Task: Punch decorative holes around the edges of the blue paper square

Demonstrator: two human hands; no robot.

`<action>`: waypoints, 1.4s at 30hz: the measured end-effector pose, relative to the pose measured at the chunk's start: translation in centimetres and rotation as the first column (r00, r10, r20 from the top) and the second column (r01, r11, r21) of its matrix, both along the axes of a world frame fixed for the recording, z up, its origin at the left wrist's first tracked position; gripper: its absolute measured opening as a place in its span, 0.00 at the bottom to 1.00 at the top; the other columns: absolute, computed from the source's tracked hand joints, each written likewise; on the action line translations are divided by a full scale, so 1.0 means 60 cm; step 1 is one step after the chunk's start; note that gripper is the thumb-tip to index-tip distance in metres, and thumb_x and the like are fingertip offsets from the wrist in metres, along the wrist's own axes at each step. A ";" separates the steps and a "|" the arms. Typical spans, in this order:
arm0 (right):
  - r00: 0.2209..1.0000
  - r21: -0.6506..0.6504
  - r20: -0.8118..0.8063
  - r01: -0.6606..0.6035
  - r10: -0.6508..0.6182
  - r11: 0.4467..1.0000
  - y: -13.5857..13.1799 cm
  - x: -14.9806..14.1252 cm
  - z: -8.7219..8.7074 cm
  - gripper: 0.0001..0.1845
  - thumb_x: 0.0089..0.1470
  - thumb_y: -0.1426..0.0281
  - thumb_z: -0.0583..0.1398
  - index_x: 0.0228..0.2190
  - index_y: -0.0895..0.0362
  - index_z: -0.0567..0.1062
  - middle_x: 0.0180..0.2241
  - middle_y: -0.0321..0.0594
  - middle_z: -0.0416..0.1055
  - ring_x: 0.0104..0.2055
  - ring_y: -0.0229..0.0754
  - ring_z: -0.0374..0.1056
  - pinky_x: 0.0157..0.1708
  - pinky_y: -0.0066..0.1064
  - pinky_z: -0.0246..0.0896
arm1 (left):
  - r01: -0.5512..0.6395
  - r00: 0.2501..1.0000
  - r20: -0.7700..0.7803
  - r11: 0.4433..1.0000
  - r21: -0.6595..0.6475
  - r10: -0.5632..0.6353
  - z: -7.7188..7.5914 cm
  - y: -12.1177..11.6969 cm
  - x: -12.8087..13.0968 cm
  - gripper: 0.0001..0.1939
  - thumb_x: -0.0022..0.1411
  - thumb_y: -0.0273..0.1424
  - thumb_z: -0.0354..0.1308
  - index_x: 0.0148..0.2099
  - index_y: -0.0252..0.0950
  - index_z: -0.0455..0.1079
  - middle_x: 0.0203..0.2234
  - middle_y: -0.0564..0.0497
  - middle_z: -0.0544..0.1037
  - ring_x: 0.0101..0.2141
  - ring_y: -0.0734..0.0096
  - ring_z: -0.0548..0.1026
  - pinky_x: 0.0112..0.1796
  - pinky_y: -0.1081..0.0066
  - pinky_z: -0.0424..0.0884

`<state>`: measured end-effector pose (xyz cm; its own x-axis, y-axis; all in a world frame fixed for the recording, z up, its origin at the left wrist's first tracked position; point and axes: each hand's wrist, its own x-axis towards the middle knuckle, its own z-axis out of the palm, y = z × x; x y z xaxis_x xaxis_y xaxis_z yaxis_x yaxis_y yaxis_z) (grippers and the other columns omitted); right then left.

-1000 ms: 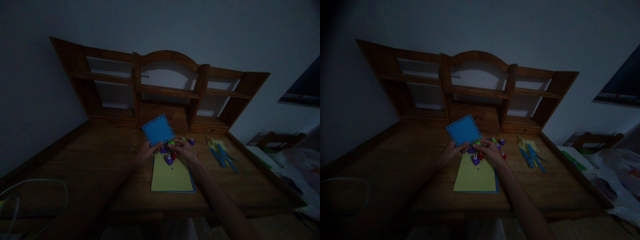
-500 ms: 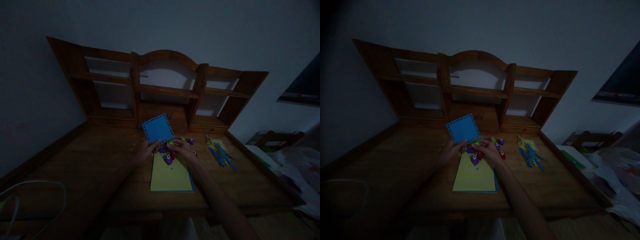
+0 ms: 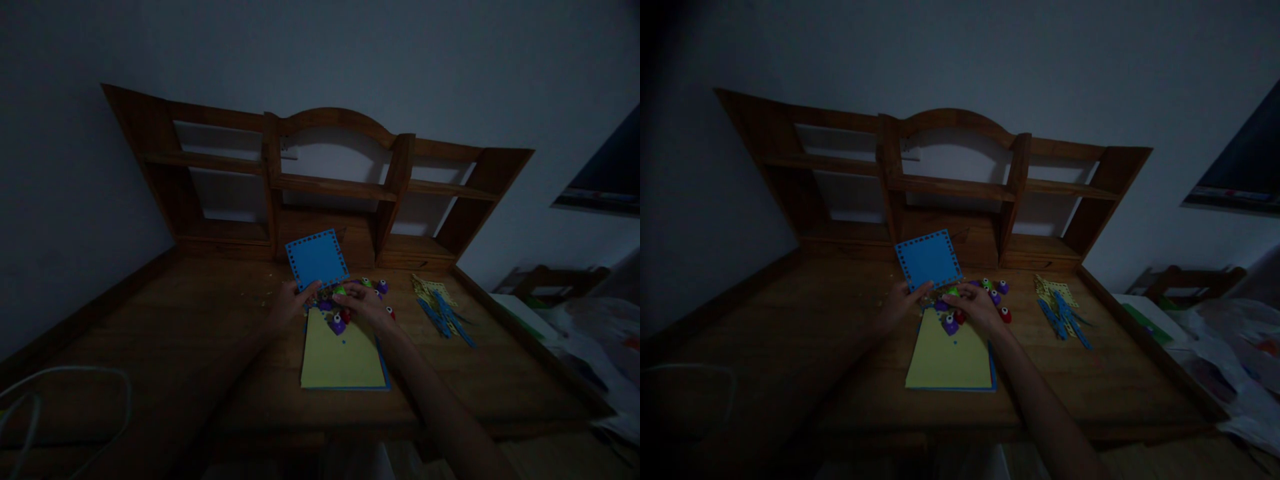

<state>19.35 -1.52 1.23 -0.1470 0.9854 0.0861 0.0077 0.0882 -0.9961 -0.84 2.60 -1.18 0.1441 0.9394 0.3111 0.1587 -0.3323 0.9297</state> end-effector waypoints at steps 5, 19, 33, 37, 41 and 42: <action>1.000 -0.013 0.005 0.011 -0.011 1.000 0.000 0.001 -0.003 0.22 0.38 0.58 0.70 0.33 0.58 0.76 0.24 0.36 0.71 0.18 0.31 0.60 0.17 0.25 0.53 | -0.035 0.999 -0.008 0.999 0.001 0.035 0.002 0.000 0.001 0.21 0.54 0.48 0.59 0.27 0.32 0.70 0.21 0.52 0.74 0.23 0.72 0.70 0.27 0.73 0.65; 0.986 0.149 0.131 0.087 -0.107 0.985 0.006 -0.002 -0.018 0.22 0.39 0.56 0.69 0.33 0.58 0.78 0.26 0.38 0.71 0.24 0.37 0.64 0.23 0.28 0.54 | -0.024 0.993 0.115 0.995 -0.096 0.035 0.013 -0.004 -0.001 0.29 0.60 0.54 0.47 0.24 0.33 0.68 0.20 0.50 0.73 0.24 0.69 0.70 0.29 0.72 0.66; 0.849 0.377 0.411 0.173 -0.332 0.910 -0.015 -0.012 -0.018 0.17 0.49 0.56 0.63 0.36 0.54 0.74 0.32 0.40 0.73 0.33 0.43 0.67 0.33 0.32 0.59 | -0.026 0.996 0.078 0.989 -0.144 0.038 0.024 -0.012 0.000 0.29 0.59 0.54 0.48 0.23 0.34 0.67 0.19 0.51 0.72 0.23 0.70 0.68 0.27 0.72 0.62; 0.792 0.389 0.524 0.104 -0.313 0.915 -0.021 -0.016 -0.013 0.14 0.51 0.57 0.62 0.35 0.53 0.74 0.34 0.40 0.74 0.35 0.44 0.68 0.36 0.32 0.59 | -0.020 0.996 0.083 0.985 -0.169 0.035 0.026 -0.016 0.003 0.29 0.59 0.54 0.48 0.21 0.35 0.66 0.18 0.52 0.70 0.22 0.70 0.66 0.27 0.71 0.62; 0.742 0.434 0.590 0.040 -0.318 0.900 -0.030 -0.017 0.001 0.11 0.51 0.59 0.62 0.34 0.52 0.75 0.35 0.39 0.74 0.38 0.45 0.69 0.38 0.33 0.59 | 0.009 0.995 0.095 0.982 -0.190 0.009 0.025 -0.016 0.005 0.29 0.60 0.54 0.45 0.21 0.35 0.64 0.18 0.52 0.70 0.23 0.69 0.67 0.29 0.71 0.62; 0.740 0.443 0.596 0.022 -0.313 0.896 -0.031 -0.017 0.004 0.10 0.51 0.60 0.62 0.33 0.52 0.75 0.35 0.39 0.74 0.39 0.45 0.69 0.38 0.33 0.59 | 0.019 0.995 0.098 0.982 -0.190 -0.001 0.025 -0.016 0.005 0.30 0.60 0.54 0.45 0.21 0.35 0.64 0.18 0.52 0.70 0.23 0.69 0.67 0.30 0.71 0.62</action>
